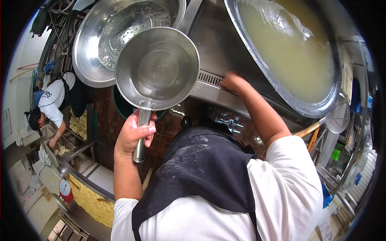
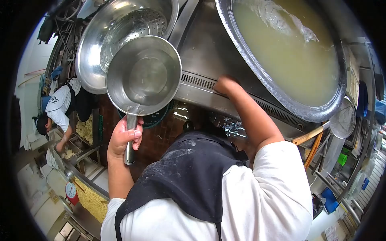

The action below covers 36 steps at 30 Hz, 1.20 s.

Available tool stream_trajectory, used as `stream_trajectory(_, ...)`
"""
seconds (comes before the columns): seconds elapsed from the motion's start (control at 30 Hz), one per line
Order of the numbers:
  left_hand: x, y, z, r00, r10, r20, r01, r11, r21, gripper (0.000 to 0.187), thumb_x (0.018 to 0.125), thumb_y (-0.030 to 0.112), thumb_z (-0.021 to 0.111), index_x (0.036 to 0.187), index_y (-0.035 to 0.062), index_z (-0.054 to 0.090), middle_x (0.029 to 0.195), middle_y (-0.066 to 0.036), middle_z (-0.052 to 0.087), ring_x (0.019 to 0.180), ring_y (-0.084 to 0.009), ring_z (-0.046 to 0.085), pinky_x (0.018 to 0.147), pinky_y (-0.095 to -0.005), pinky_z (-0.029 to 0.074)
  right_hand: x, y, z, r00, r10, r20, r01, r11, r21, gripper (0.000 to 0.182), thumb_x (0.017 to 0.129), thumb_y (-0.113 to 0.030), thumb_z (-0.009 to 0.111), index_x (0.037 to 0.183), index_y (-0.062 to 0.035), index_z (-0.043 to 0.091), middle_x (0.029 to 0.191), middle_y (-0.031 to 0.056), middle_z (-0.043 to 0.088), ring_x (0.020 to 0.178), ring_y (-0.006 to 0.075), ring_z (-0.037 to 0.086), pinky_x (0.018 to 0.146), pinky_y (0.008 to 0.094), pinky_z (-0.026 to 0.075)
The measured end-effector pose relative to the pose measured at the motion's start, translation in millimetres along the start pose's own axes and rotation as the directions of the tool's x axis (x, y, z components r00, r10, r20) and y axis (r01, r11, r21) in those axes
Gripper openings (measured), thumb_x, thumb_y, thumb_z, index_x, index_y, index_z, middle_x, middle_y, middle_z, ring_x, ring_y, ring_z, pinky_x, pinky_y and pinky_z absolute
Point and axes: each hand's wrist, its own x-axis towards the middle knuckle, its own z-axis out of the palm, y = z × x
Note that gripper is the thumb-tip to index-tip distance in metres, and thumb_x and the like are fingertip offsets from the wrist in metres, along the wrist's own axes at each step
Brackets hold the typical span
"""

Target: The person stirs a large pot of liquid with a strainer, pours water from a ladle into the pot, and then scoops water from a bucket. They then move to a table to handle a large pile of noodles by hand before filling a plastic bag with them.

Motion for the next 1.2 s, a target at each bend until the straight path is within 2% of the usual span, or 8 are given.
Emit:
stream_trajectory(0.37,45.5,6.8,20.6,0.996,0.085,-0.027,-0.061,0.875,0.480,0.040,0.080,0.007,0.069,0.116,0.0006,0.053,0.082,-0.003,0.057,0.051,-0.0070,0.050,0.045,-0.0212,0.043,43.2,-49.7,1.2,0.996,0.013,-0.087,0.050,0.721,0.691,0.044,0.082,-0.041,0.068,0.098,-0.0005,0.073,0.088,0.0198,0.072,0.080,0.0296,0.070,0.075,0.0409,0.055)
stream_trajectory(0.5,82.5,-1.3,24.5,0.963,0.267,0.040,-0.176,0.505,0.845,0.053,0.079,0.013,0.067,0.127,-0.0027,0.052,0.091,-0.011,0.063,0.065,-0.0182,0.061,0.063,-0.0293,0.051,61.6,-5.8,37.8,0.976,0.140,0.165,-0.138,-0.187,0.973,0.029,0.088,-0.035,0.060,0.097,-0.0085,0.066,0.075,0.0069,0.066,0.060,0.0207,0.063,0.052,0.0428,0.052)
stream_trajectory(0.6,109.8,4.1,47.3,0.914,0.395,0.096,-0.202,0.237,0.950,0.052,0.077,0.017,0.065,0.124,-0.0022,0.055,0.104,-0.023,0.067,0.092,-0.0388,0.068,0.085,-0.0425,0.052,60.3,15.9,38.4,0.964,0.257,0.067,-0.127,0.225,0.966,0.027,0.086,-0.033,0.058,0.094,-0.0085,0.067,0.078,0.0094,0.068,0.061,0.0193,0.066,0.052,0.0410,0.053)
stream_trajectory(0.73,140.5,-0.4,67.4,0.880,0.453,0.143,-0.151,-0.019,0.988,0.040,0.081,0.018,0.065,0.118,0.0045,0.056,0.090,-0.024,0.069,0.090,-0.0438,0.066,0.080,-0.0518,0.052,54.2,15.9,36.4,0.908,0.416,0.058,-0.096,0.070,0.993,0.021,0.086,-0.029,0.058,0.081,-0.0093,0.064,0.070,0.0083,0.066,0.055,0.0196,0.063,0.050,0.0345,0.049)
stream_trajectory(0.87,142.6,-10.8,57.3,0.869,0.484,0.100,-0.094,-0.036,0.995,0.041,0.082,0.019,0.065,0.119,0.0055,0.054,0.090,-0.025,0.069,0.087,-0.0441,0.066,0.078,-0.0527,0.053,40.9,50.6,54.9,0.893,0.319,-0.317,-0.145,0.872,0.467,0.024,0.081,-0.030,0.064,0.094,-0.0130,0.074,0.089,0.0147,0.073,0.082,0.0303,0.071,0.074,0.0428,0.054)
stream_trajectory(1.0,124.7,-31.0,6.7,0.747,0.623,0.233,-0.322,0.033,0.946,0.043,0.083,0.018,0.066,0.120,0.0025,0.053,0.085,-0.022,0.068,0.071,-0.0375,0.069,0.067,-0.0459,0.054,-51.5,86.2,64.7,0.877,0.356,-0.323,-0.220,0.894,0.389,0.030,0.084,-0.038,0.064,0.096,-0.0116,0.073,0.093,0.0149,0.073,0.089,0.0335,0.070,0.080,0.0443,0.053)
stream_trajectory(1.07,82.1,-24.9,-2.9,0.948,0.316,0.030,-0.237,0.643,0.728,0.042,0.083,0.014,0.069,0.119,-0.0002,0.053,0.074,-0.010,0.062,0.054,-0.0206,0.062,0.053,-0.0337,0.051,-96.6,107.3,68.5,0.777,0.462,-0.428,-0.353,0.882,0.312,0.035,0.088,-0.042,0.060,0.101,-0.0126,0.073,0.101,0.0160,0.072,0.099,0.0358,0.067,0.085,0.0468,0.053)
stream_trajectory(1.2,7.7,-47.1,-55.8,0.981,0.194,-0.030,-0.150,0.839,0.522,0.038,0.084,0.011,0.071,0.116,-0.0006,0.053,0.072,-0.001,0.055,0.049,-0.0086,0.051,0.046,-0.0240,0.043,-151.9,166.7,74.3,0.591,0.719,-0.365,-0.700,0.682,0.209,0.058,0.092,-0.059,0.045,0.122,-0.0143,0.067,0.129,0.0174,0.063,0.115,0.0359,0.063,0.096,0.0487,0.051)
